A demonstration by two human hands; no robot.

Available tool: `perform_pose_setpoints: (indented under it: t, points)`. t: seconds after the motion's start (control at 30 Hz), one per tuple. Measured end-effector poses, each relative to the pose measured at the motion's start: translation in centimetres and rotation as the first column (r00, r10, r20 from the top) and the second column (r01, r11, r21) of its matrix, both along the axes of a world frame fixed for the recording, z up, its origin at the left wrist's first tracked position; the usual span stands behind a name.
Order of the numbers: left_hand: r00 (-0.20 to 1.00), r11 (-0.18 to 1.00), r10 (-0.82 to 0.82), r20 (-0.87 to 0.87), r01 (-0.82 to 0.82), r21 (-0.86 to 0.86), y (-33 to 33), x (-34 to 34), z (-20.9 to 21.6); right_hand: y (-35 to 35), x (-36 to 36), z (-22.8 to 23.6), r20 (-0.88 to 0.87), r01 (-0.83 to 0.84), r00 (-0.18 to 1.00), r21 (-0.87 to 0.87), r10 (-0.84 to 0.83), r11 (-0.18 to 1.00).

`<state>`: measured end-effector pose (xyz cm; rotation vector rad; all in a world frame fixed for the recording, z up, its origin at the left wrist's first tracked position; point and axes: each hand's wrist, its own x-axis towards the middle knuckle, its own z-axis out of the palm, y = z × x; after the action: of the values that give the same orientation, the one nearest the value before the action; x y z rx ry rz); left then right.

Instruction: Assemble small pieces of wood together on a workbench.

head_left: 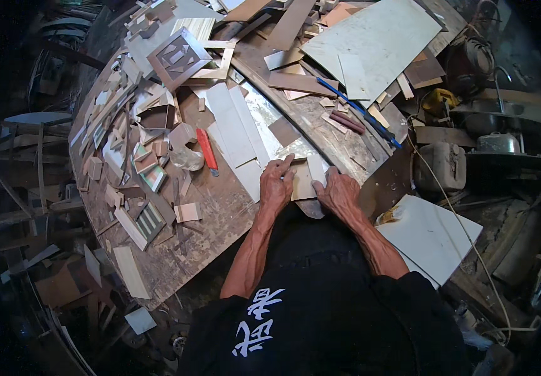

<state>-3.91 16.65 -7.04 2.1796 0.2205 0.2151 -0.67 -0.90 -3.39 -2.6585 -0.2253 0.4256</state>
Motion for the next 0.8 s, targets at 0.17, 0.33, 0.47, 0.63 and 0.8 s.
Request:
perform_pose_setpoints:
  t: [0.17,0.33,0.47,0.63,0.8]
  points:
    - [1.0,1.0,0.005,-0.022,-0.005,-0.001,-0.2,0.0,0.1,0.3,0.3,0.2,0.041,-0.023,0.999,0.079,0.02,0.997]
    - [0.999,0.997,-0.003,-0.04,-0.001,-0.083,-0.3,0.0,0.3,1.6,-0.6,-0.9,0.141,-0.069,0.989,0.137,0.05,0.988]
    - [1.0,1.0,-0.006,-0.007,0.005,-0.031,-0.2,0.0,0.2,1.8,-0.8,-1.8,0.239,-0.096,0.97,0.17,0.054,0.981]
    - [1.0,0.999,-0.001,0.001,0.001,-0.049,0.0,0.0,0.1,2.0,-0.6,-2.4,0.245,-0.107,0.968,0.211,0.054,0.972]
    - [1.0,0.998,-0.01,-0.02,0.009,-0.062,-0.1,0.2,0.4,1.9,-0.2,-2.2,0.198,-0.11,0.978,0.206,0.069,0.972]
